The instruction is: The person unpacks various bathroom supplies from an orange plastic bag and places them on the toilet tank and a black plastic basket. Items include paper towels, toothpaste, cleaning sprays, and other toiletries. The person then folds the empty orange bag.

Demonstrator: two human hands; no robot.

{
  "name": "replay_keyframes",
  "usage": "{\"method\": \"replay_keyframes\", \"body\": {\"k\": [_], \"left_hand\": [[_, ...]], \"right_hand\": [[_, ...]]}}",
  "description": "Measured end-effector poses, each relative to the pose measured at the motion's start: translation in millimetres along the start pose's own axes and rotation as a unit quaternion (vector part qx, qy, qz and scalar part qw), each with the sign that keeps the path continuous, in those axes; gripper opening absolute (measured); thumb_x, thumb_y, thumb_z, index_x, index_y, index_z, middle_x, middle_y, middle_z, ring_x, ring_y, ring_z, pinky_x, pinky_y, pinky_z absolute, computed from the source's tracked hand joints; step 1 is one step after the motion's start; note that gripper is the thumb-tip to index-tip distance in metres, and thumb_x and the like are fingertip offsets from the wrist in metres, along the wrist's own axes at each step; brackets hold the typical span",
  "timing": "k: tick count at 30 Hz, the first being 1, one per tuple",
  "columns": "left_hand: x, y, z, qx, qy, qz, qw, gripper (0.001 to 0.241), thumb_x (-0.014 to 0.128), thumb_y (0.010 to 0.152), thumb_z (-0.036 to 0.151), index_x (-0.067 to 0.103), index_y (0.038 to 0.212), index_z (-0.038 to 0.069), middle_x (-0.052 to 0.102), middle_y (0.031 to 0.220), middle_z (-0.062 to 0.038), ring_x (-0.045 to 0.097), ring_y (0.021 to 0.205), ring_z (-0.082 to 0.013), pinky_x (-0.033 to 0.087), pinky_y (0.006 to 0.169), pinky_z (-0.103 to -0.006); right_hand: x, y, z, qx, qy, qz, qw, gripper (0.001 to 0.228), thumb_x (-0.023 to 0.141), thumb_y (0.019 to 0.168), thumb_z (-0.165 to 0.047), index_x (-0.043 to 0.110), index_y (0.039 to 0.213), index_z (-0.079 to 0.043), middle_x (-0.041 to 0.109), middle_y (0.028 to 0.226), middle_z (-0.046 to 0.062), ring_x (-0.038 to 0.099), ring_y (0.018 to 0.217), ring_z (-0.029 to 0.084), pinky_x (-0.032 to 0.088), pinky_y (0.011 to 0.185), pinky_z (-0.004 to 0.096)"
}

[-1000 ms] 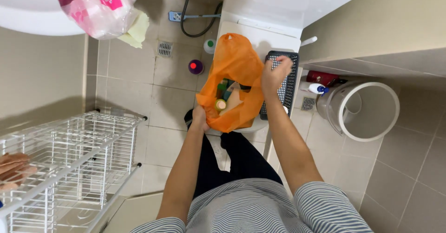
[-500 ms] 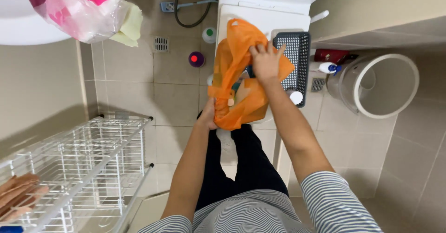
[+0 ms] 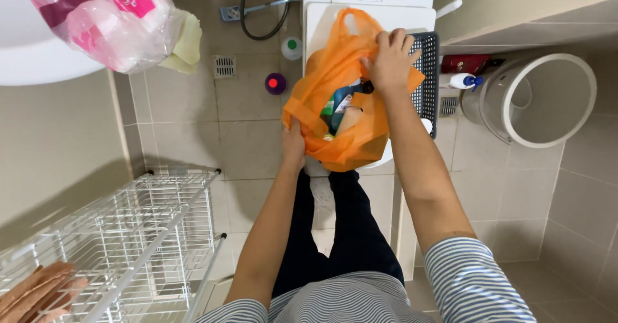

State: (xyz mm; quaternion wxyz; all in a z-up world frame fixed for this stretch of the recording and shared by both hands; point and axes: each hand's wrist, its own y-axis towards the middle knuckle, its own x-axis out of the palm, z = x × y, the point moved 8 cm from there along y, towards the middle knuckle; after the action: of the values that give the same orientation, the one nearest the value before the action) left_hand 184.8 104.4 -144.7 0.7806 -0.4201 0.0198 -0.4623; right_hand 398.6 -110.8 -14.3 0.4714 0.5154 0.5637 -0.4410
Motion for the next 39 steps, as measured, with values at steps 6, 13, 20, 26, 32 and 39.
{"method": "replay_keyframes", "body": {"k": [6, 13, 20, 26, 32, 39], "left_hand": [[9, 11, 19, 0.1, 0.12, 0.012, 0.988, 0.048, 0.046, 0.111, 0.03, 0.043, 0.15, 0.001, 0.057, 0.143, -0.015, 0.056, 0.128, -0.0263, 0.045, 0.11, -0.0381], [48, -22, 78, 0.27, 0.27, 0.021, 0.924, 0.059, 0.043, 0.111, 0.015, 0.019, 0.165, 0.014, 0.052, 0.15, -0.019, 0.054, 0.136, -0.0315, 0.042, 0.112, -0.0384], [96, -29, 91, 0.162, 0.643, -0.055, 0.746, 0.084, 0.079, 0.083, 0.044, 0.041, 0.156, 0.03, 0.048, 0.144, -0.024, 0.062, 0.112, -0.043, 0.054, 0.09, -0.0471], [67, 11, 55, 0.171, 0.648, 0.046, 0.741, 0.036, 0.064, 0.096, 0.027, 0.065, 0.127, 0.01, 0.071, 0.109, -0.023, 0.069, 0.097, -0.0428, 0.055, 0.084, -0.0514], [51, 20, 59, 0.209, 0.422, 0.043, 0.881, 0.027, 0.055, 0.104, 0.023, 0.068, 0.113, 0.001, 0.071, 0.091, -0.025, 0.07, 0.085, -0.0406, 0.053, 0.072, -0.0454], [51, 16, 60, 0.198, 0.367, 0.044, 0.908, 0.035, 0.049, 0.106, 0.028, 0.067, 0.114, 0.0, 0.071, 0.083, -0.02, 0.07, 0.073, -0.0288, 0.052, 0.066, -0.0397]], "right_hand": [[-60, -47, -42, -0.144, 0.183, 0.065, 0.97, 0.034, 0.087, 0.085, -0.026, 0.059, 0.093, -0.009, 0.052, 0.109, 0.015, 0.047, 0.105, 0.034, 0.039, 0.092, 0.049], [25, -59, -34, -0.161, -0.005, -0.001, 0.987, 0.021, 0.074, 0.09, -0.029, 0.071, 0.102, -0.013, 0.07, 0.11, 0.004, 0.056, 0.111, 0.027, 0.045, 0.091, 0.051], [8, -26, -35, -0.103, 0.019, 0.01, 0.994, 0.061, 0.074, 0.083, -0.033, 0.058, 0.137, -0.009, 0.066, 0.122, 0.015, 0.054, 0.112, 0.036, 0.044, 0.088, 0.055], [47, -5, -22, -0.156, 0.161, -0.02, 0.974, 0.062, 0.065, 0.089, -0.01, 0.047, 0.148, -0.01, 0.063, 0.133, 0.02, 0.057, 0.12, 0.04, 0.046, 0.101, 0.05], [55, -1, -20, -0.066, 0.283, -0.191, 0.938, 0.067, 0.067, 0.086, -0.007, 0.041, 0.148, -0.009, 0.068, 0.109, 0.024, 0.066, 0.104, 0.044, 0.054, 0.089, 0.051], [81, -9, -11, 0.039, 0.202, -0.026, 0.978, 0.064, 0.081, 0.077, -0.016, 0.045, 0.128, -0.001, 0.068, 0.101, 0.029, 0.065, 0.086, 0.051, 0.054, 0.068, 0.056]]}}
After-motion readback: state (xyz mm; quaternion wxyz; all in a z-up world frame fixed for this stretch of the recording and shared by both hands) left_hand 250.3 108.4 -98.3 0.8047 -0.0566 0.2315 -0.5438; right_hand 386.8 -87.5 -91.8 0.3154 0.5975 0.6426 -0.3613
